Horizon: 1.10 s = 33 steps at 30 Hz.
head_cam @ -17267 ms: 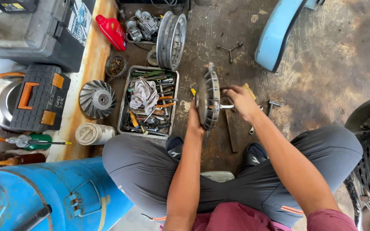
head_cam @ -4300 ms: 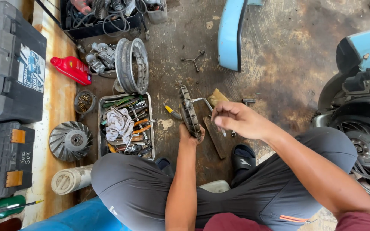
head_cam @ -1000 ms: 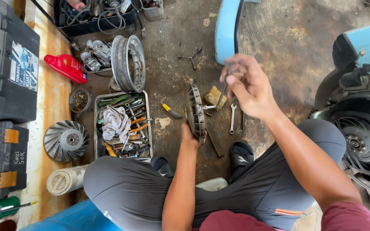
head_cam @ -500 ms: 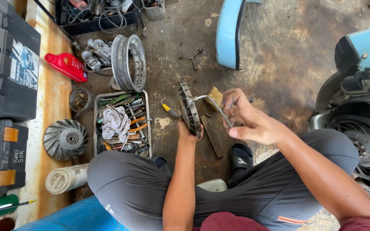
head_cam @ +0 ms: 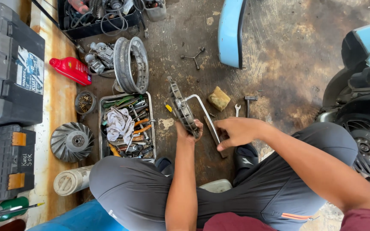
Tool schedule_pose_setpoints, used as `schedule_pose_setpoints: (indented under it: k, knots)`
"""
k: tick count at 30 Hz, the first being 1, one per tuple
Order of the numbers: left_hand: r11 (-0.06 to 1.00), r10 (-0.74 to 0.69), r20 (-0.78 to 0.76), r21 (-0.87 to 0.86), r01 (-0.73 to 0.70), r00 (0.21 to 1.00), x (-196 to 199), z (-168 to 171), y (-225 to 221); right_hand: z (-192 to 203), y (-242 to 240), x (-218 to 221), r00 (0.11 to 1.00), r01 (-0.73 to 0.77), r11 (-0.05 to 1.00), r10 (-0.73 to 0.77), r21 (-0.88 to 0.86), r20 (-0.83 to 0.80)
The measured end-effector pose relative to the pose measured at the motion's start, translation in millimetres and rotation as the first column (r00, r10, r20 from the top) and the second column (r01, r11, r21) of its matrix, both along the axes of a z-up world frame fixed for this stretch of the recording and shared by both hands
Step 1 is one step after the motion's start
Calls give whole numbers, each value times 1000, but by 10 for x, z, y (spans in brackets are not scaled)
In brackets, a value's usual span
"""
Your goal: Disassembling a motorcycle engine component using various hand tools
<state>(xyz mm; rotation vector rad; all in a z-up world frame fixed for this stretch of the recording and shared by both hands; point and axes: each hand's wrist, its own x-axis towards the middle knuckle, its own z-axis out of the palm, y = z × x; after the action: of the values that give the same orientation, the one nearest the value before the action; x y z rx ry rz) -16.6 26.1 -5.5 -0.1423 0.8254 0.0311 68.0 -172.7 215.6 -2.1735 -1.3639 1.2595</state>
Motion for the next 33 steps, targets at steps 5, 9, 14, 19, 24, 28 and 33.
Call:
schedule_pose_setpoints:
  k: [5, 9, 14, 19, 24, 28, 33]
  knots:
    - [988, -16, 64, -152, 25, 998, -39, -239, -95, -692, 175, 216, 989, 2, 1000, -2, -2, 150]
    - [966, -18, 116, -255, 47, 993, -112, -52, -255, -994, 370, 492, 968, 90, 993, -105, 76, 227]
    - [983, -138, 19, -115, 140, 990, -182, -71, -367, -1309, 584, 859, 926, 236, 944, -291, 232, 241]
    - [982, -175, -30, -72, 173, 984, -285, 227, -340, -1162, 789, 1052, 856, 399, 841, -484, 365, 181]
    - [980, -92, 13, -177, 93, 996, -344, -141, -245, -657, 867, 862, 638, 770, 544, -644, 333, -421]
    - [988, -147, -1, -53, 146, 989, -295, -202, -215, -508, 863, 674, 649, 761, 533, -627, 370, -431]
    - [967, -189, -17, 173, 189, 982, -282, -149, -197, -180, 730, 764, 762, 645, 461, -445, 610, -470]
